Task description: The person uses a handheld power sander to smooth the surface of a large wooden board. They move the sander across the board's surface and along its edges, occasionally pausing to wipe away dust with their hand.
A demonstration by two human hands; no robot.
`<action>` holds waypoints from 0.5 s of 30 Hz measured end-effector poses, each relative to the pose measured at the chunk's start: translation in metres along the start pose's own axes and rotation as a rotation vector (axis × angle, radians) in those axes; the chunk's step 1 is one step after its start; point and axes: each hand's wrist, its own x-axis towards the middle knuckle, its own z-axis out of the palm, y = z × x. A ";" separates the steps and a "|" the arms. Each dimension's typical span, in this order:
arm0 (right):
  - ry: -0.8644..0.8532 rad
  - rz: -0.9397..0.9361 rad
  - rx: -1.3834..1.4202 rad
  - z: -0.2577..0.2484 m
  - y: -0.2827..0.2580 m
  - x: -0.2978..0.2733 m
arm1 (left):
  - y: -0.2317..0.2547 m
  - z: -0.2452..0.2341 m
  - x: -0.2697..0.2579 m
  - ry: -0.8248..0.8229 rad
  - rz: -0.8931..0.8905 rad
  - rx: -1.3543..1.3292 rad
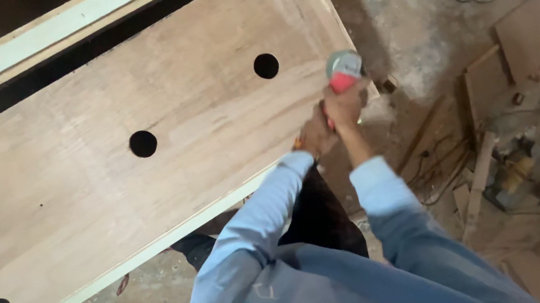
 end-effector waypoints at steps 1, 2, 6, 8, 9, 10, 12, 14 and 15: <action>0.024 -0.007 0.005 0.003 -0.015 0.013 | 0.000 -0.004 0.022 -0.008 -0.021 0.013; 0.002 -0.050 -0.004 0.010 -0.032 0.022 | -0.005 -0.010 0.040 0.054 -0.105 0.016; -0.282 -0.305 -0.038 0.059 -0.109 0.028 | -0.060 -0.064 0.079 0.497 0.057 -0.187; -0.364 -0.414 -0.043 0.080 -0.127 0.015 | -0.086 -0.098 0.083 0.708 0.305 -0.076; -0.384 -0.440 -0.044 0.086 -0.127 0.009 | -0.097 -0.108 0.076 0.729 0.278 0.005; -0.379 -0.450 -0.057 0.083 -0.118 0.013 | -0.096 -0.102 0.076 0.675 0.195 -0.047; -0.334 -0.419 -0.072 0.079 -0.095 0.020 | -0.088 -0.098 0.065 0.570 0.039 -0.153; -0.247 -0.340 -0.059 0.068 -0.062 0.031 | -0.071 -0.096 0.048 0.484 -0.110 -0.261; -0.203 -0.298 -0.041 0.064 -0.045 0.036 | -0.058 -0.085 0.039 0.400 -0.074 -0.226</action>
